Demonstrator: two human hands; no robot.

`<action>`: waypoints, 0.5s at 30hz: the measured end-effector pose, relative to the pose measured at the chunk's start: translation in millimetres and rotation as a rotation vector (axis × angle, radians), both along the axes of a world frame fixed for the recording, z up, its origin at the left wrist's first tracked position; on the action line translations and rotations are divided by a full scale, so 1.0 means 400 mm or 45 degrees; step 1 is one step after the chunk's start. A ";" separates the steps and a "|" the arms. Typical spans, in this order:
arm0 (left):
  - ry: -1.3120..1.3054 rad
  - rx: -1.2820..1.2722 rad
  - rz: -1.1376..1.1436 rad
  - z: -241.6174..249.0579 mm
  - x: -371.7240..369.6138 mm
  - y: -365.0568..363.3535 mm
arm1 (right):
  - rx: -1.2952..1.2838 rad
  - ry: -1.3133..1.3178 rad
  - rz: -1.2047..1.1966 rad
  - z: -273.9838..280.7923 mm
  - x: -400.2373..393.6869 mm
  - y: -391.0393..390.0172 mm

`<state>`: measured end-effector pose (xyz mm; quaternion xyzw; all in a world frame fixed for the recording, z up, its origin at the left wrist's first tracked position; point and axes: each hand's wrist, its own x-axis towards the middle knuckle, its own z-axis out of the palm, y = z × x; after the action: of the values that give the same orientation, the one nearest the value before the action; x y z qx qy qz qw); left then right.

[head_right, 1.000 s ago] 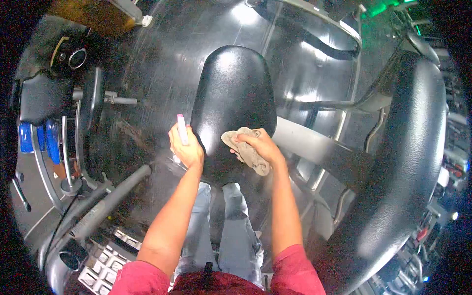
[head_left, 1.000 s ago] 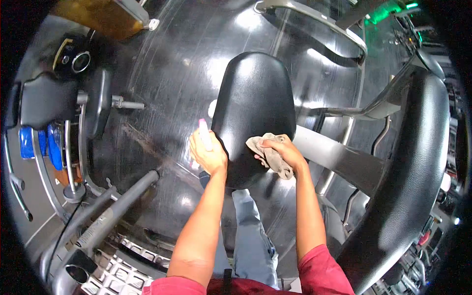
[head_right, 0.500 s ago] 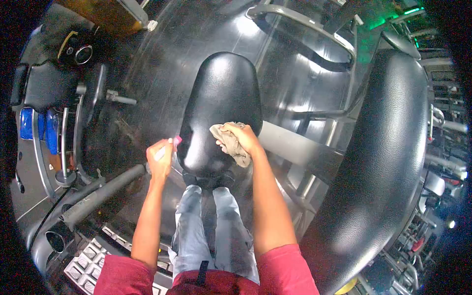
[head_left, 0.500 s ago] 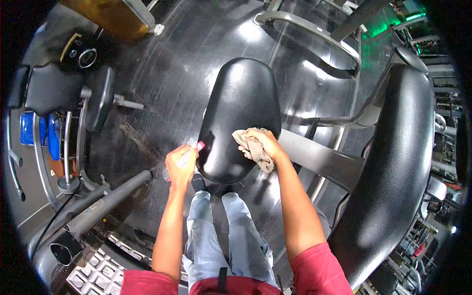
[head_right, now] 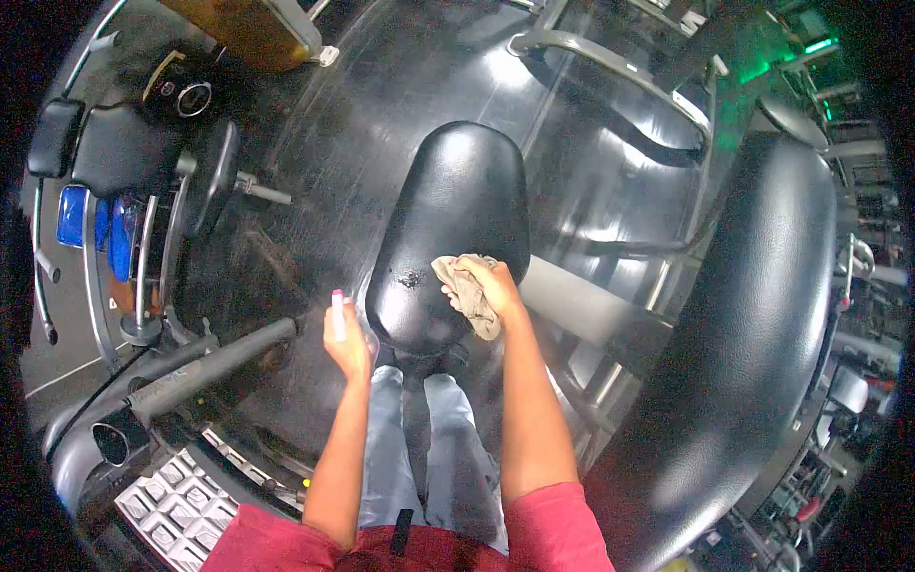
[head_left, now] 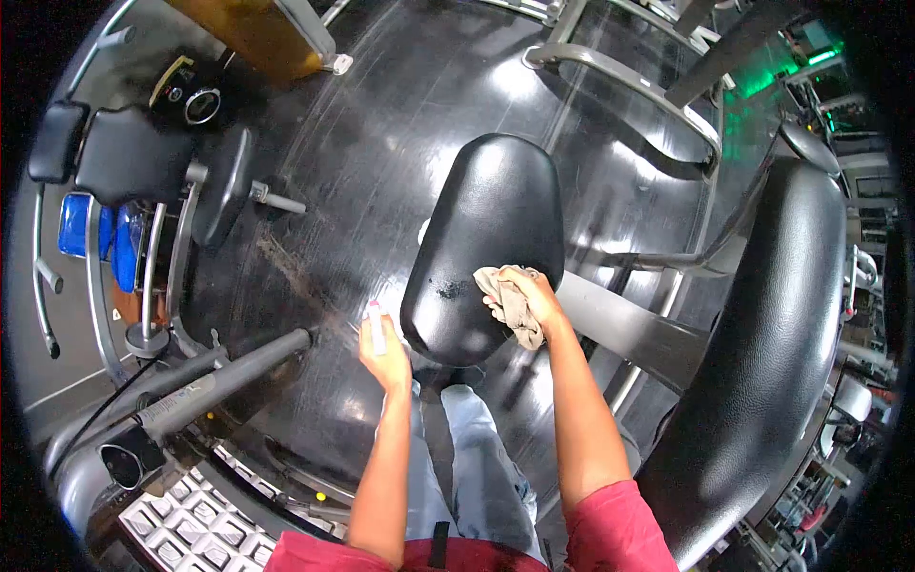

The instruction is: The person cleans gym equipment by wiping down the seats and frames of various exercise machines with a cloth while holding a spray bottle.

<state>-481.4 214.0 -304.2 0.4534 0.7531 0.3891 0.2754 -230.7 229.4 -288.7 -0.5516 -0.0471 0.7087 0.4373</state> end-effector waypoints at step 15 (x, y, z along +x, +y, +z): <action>0.407 -0.217 0.650 -0.047 0.153 0.045 | -0.029 -0.019 0.042 0.045 0.005 -0.009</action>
<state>-420.1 231.9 -322.9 0.2802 0.9064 0.3048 0.0838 -228.6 225.7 -270.7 -0.5609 -0.0516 0.7122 0.4189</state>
